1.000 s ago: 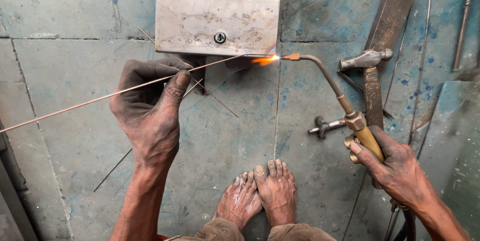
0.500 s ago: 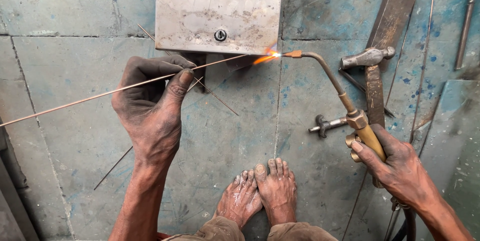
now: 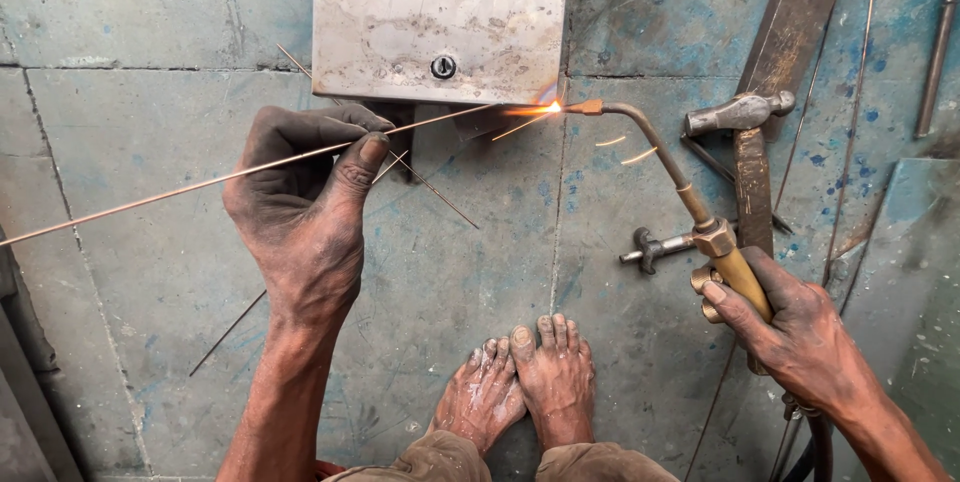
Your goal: Welding metal components using a gas torch and a filler rod.
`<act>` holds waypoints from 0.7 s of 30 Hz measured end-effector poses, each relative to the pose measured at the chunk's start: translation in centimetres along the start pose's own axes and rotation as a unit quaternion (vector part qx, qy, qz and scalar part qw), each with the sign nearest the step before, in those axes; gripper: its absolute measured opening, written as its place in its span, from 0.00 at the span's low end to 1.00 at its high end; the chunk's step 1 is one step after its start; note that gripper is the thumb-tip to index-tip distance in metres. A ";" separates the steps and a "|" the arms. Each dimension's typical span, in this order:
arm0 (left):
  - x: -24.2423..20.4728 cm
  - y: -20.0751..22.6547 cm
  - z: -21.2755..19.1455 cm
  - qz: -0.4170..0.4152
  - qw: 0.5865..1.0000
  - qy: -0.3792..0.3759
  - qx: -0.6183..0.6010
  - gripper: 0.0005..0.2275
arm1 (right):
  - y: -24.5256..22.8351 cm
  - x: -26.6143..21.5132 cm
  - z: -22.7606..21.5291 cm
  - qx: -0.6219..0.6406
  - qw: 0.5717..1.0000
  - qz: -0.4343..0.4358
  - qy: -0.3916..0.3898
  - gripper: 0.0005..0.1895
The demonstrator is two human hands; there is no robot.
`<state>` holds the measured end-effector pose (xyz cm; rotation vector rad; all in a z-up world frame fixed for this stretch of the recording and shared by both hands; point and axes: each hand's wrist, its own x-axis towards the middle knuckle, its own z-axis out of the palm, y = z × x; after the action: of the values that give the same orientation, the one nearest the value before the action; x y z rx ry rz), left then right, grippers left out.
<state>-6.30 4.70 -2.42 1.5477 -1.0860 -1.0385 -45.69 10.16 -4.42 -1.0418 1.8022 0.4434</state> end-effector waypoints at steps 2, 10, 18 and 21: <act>0.0 0.1 0.0 0.002 1.000 -0.005 -0.002 0.08 | 0.0 0.0 0.1 0.003 1.000 -0.014 0.004 0.22; 0.0 -0.1 0.2 0.004 1.000 -0.014 -0.013 0.07 | 0.0 0.1 0.1 -0.004 1.000 -0.003 0.001 0.23; 0.0 0.0 0.2 -0.001 1.000 -0.010 -0.024 0.07 | -0.4 -0.2 -0.1 -0.010 1.000 0.002 -0.002 0.22; 0.0 0.0 0.2 0.000 1.000 -0.012 -0.023 0.07 | -0.6 -0.3 -0.2 0.019 1.000 -0.001 -0.005 0.21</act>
<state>-6.50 4.62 -2.46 1.5024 -1.0713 -1.0766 -45.24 9.84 -3.99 -1.0144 1.7932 0.4107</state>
